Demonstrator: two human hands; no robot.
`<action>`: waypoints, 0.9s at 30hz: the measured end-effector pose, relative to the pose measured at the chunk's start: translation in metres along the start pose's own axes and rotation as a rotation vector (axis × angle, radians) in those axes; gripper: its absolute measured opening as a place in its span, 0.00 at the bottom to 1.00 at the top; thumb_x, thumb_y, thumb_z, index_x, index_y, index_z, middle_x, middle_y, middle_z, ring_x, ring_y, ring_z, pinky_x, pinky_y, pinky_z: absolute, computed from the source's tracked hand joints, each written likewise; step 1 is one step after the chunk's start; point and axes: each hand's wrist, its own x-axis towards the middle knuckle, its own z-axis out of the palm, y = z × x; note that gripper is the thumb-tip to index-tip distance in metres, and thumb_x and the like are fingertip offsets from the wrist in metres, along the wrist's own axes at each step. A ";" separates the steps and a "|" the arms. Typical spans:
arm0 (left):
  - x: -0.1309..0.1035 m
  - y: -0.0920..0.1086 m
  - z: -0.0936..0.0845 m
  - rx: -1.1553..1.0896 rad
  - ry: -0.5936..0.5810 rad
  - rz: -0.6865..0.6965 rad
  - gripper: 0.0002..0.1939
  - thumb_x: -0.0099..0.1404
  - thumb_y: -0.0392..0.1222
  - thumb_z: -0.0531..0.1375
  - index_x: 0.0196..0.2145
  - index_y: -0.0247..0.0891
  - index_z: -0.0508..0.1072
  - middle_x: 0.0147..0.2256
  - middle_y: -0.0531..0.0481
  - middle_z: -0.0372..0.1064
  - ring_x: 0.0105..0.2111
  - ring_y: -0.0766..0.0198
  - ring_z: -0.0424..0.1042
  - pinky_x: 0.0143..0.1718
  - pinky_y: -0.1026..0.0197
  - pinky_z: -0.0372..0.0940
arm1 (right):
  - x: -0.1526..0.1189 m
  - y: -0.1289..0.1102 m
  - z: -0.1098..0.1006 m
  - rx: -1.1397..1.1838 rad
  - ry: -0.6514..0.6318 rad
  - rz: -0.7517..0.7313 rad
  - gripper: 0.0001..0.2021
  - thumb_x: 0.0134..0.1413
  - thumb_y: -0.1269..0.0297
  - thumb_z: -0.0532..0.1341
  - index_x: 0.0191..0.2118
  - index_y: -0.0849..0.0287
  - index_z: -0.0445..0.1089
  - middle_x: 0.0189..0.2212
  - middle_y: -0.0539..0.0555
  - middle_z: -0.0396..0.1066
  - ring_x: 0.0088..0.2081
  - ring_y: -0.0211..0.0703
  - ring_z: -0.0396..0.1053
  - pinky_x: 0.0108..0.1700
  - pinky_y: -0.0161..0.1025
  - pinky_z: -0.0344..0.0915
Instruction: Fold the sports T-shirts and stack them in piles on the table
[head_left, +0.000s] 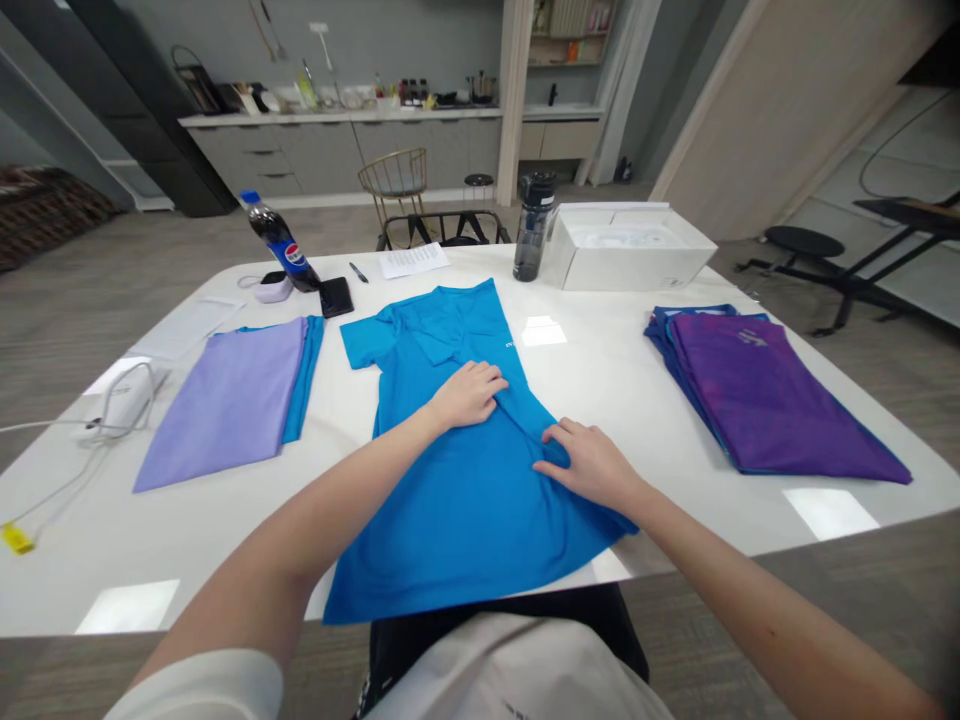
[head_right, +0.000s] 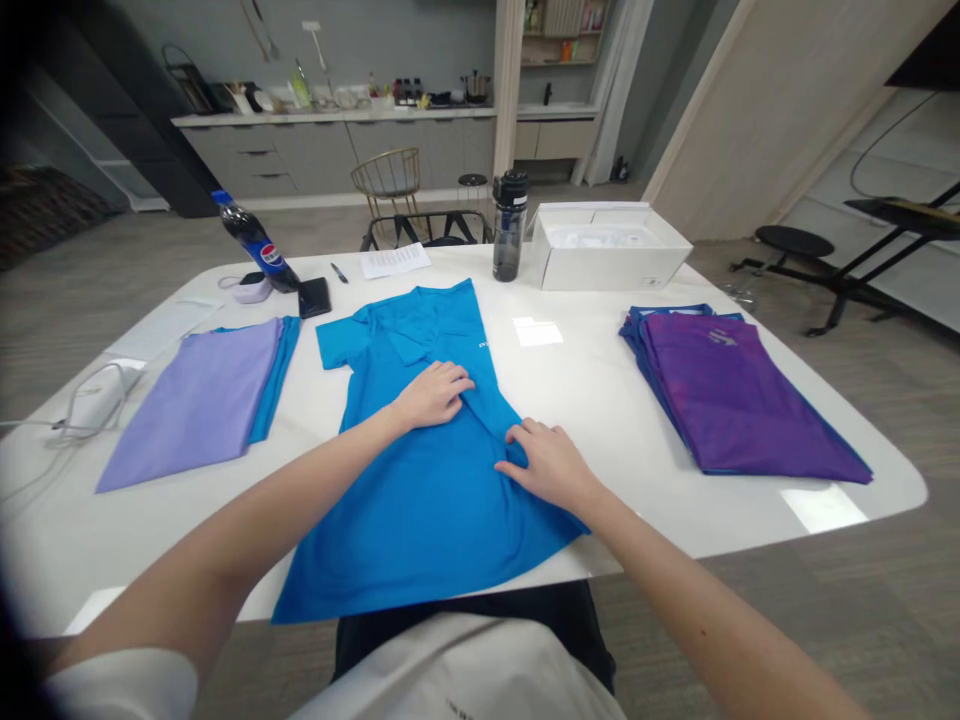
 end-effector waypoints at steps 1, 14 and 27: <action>-0.004 0.014 -0.002 -0.015 -0.007 0.041 0.16 0.69 0.38 0.55 0.53 0.41 0.73 0.52 0.43 0.69 0.49 0.54 0.67 0.52 0.51 0.59 | -0.010 0.000 -0.003 -0.020 -0.022 0.044 0.16 0.63 0.48 0.63 0.47 0.54 0.71 0.43 0.54 0.72 0.41 0.49 0.73 0.42 0.43 0.62; 0.001 0.067 -0.010 0.056 -0.034 -0.064 0.13 0.75 0.38 0.49 0.48 0.40 0.74 0.47 0.44 0.70 0.47 0.56 0.67 0.44 0.56 0.61 | -0.084 -0.007 -0.054 0.021 -0.166 0.332 0.17 0.68 0.57 0.55 0.26 0.56 0.63 0.26 0.52 0.69 0.29 0.43 0.66 0.31 0.38 0.51; -0.122 0.098 -0.032 -0.027 -0.029 -0.077 0.14 0.74 0.38 0.53 0.54 0.45 0.72 0.59 0.43 0.67 0.60 0.52 0.63 0.59 0.45 0.54 | -0.059 -0.090 -0.022 0.350 -0.323 -0.081 0.15 0.62 0.51 0.64 0.31 0.57 0.72 0.26 0.50 0.71 0.29 0.40 0.65 0.32 0.36 0.50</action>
